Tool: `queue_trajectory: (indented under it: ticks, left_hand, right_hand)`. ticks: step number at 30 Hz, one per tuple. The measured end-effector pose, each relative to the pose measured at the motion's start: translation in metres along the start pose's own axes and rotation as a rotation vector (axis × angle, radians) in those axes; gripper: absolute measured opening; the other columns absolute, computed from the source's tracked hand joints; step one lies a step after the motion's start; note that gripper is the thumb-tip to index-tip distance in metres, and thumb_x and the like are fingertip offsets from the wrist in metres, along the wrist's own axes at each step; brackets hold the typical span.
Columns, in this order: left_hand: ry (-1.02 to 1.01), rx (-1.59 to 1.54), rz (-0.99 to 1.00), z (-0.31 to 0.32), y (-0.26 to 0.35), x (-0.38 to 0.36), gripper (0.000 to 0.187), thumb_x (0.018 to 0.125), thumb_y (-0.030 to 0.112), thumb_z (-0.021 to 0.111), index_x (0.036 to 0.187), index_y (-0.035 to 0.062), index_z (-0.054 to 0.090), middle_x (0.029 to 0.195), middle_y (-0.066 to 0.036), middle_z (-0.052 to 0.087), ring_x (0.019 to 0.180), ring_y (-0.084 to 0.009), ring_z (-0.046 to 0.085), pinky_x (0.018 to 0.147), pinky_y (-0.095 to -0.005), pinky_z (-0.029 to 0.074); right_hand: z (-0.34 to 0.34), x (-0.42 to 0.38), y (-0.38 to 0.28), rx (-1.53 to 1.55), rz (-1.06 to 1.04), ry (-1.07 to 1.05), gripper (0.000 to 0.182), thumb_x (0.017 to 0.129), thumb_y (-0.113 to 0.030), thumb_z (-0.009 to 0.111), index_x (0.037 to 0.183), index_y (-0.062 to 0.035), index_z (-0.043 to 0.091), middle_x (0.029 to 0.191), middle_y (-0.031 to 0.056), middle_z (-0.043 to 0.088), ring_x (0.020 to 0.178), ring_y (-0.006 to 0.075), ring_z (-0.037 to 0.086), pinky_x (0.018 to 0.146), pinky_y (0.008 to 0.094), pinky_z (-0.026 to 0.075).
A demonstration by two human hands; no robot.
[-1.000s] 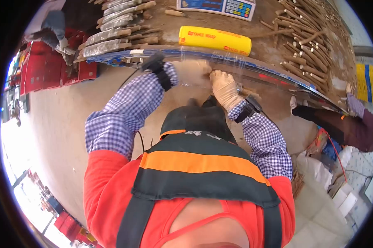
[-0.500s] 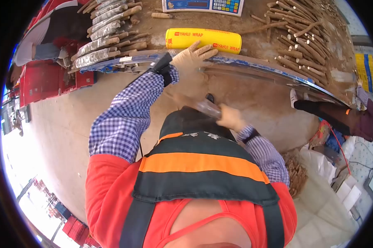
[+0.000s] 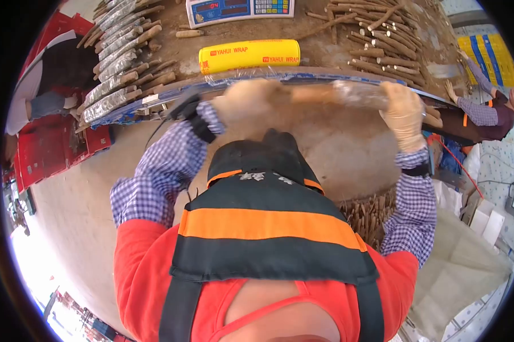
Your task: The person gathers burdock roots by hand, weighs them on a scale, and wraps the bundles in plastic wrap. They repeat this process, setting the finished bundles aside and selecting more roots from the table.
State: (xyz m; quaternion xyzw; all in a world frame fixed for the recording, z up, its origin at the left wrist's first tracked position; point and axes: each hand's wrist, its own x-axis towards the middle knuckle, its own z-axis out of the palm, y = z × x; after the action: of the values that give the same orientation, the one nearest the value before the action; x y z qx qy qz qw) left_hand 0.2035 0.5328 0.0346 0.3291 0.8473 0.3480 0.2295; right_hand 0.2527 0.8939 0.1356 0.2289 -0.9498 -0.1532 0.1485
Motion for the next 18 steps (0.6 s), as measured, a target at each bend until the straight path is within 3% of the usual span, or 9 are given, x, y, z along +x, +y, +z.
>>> queue_trajectory:
  ticks: [2, 3, 6, 7, 9, 14, 16, 17, 18]
  left_hand:
    - [0.481, 0.126, -0.072, -0.013, -0.052, -0.018, 0.058, 0.079, 0.044, 0.073, 0.119, 0.0039, 0.06, 0.112, -0.017, 0.065, 0.106, -0.0302, 0.063, 0.09, -0.039, 0.05]
    - [0.587, -0.03, -0.258, -0.032, -0.051, -0.02, 0.061, 0.076, 0.043, 0.078, 0.118, 0.0021, 0.06, 0.113, -0.017, 0.064, 0.109, -0.028, 0.061, 0.091, -0.037, 0.05]
    - [0.906, 0.274, -0.464, -0.047, -0.096, -0.009, 0.06, 0.079, 0.042, 0.077, 0.118, -0.0007, 0.059, 0.112, -0.02, 0.063, 0.105, -0.0301, 0.062, 0.087, -0.0348, 0.052]
    - [0.903, 0.282, -0.47, -0.045, -0.103, -0.003, 0.06, 0.079, 0.042, 0.077, 0.118, -0.0007, 0.059, 0.112, -0.02, 0.063, 0.105, -0.0301, 0.062, 0.087, -0.0348, 0.052]
    - [0.77, -0.879, -0.779, -0.042, -0.116, 0.01, 0.058, 0.085, 0.044, 0.071, 0.118, -0.0025, 0.059, 0.111, -0.017, 0.064, 0.1, -0.0256, 0.063, 0.084, -0.0335, 0.053]
    - [0.706, -0.714, -0.774, -0.038, -0.15, -0.003, 0.047, 0.094, 0.036, 0.062, 0.116, -0.0054, 0.06, 0.112, -0.013, 0.064, 0.096, -0.022, 0.063, 0.085, -0.0313, 0.051]
    - [0.785, -0.915, -0.661, -0.042, -0.155, 0.0, 0.046, 0.094, 0.034, 0.061, 0.117, -0.0053, 0.06, 0.113, -0.013, 0.065, 0.098, -0.0213, 0.063, 0.087, -0.0313, 0.05]
    - [0.906, -1.205, -0.804, -0.045, -0.158, 0.007, 0.046, 0.094, 0.035, 0.06, 0.117, -0.0051, 0.06, 0.115, -0.013, 0.064, 0.101, -0.0221, 0.063, 0.088, -0.0312, 0.05]
    - [0.897, -1.202, -0.821, -0.046, -0.16, 0.009, 0.046, 0.094, 0.035, 0.06, 0.117, -0.0051, 0.06, 0.115, -0.013, 0.064, 0.101, -0.0221, 0.063, 0.088, -0.0312, 0.05]
  right_hand:
    - [0.005, 0.0, 0.036, -0.009, 0.13, -0.027, 0.043, 0.07, -0.011, 0.068, 0.111, -0.0158, 0.057, 0.092, 0.0048, 0.059, 0.09, 0.0277, 0.059, 0.076, 0.0419, 0.047]
    - [0.007, 0.004, 0.051, -0.047, 0.149, -0.046, 0.04, 0.072, -0.01, 0.067, 0.11, -0.016, 0.057, 0.092, 0.0049, 0.059, 0.09, 0.0276, 0.059, 0.076, 0.0419, 0.048]
    - [0.039, 0.023, 0.083, -0.079, 0.135, -0.083, 0.033, 0.076, -0.008, 0.063, 0.107, -0.0158, 0.056, 0.092, 0.0052, 0.059, 0.09, 0.027, 0.06, 0.076, 0.0411, 0.048]
    - [0.052, 0.029, 0.092, -0.085, 0.093, -0.09, 0.03, 0.077, -0.008, 0.061, 0.106, -0.0154, 0.056, 0.091, 0.0054, 0.06, 0.089, 0.0266, 0.06, 0.076, 0.0404, 0.048]
    - [0.076, 0.042, 0.098, -0.07, 0.056, -0.108, 0.027, 0.079, -0.008, 0.059, 0.105, -0.0149, 0.056, 0.091, 0.0055, 0.06, 0.089, 0.0263, 0.06, 0.076, 0.0398, 0.049]
    - [0.124, 0.075, 0.103, 0.008, -0.065, -0.113, 0.023, 0.084, -0.01, 0.055, 0.106, -0.0119, 0.055, 0.091, 0.005, 0.059, 0.087, 0.0229, 0.06, 0.075, 0.0359, 0.048]
    - [0.14, 0.087, 0.102, 0.03, -0.095, -0.107, 0.024, 0.083, -0.011, 0.056, 0.107, -0.0118, 0.055, 0.092, 0.0044, 0.059, 0.087, 0.0222, 0.06, 0.074, 0.035, 0.047]
    - [0.145, 0.094, 0.097, 0.062, -0.122, -0.108, 0.025, 0.082, -0.011, 0.057, 0.107, -0.0118, 0.055, 0.092, 0.0043, 0.059, 0.087, 0.0223, 0.06, 0.074, 0.0352, 0.047]
    - [0.15, 0.1, 0.092, 0.096, -0.149, -0.111, 0.025, 0.082, -0.011, 0.057, 0.107, -0.0119, 0.055, 0.092, 0.0042, 0.06, 0.087, 0.0225, 0.06, 0.074, 0.0354, 0.047]
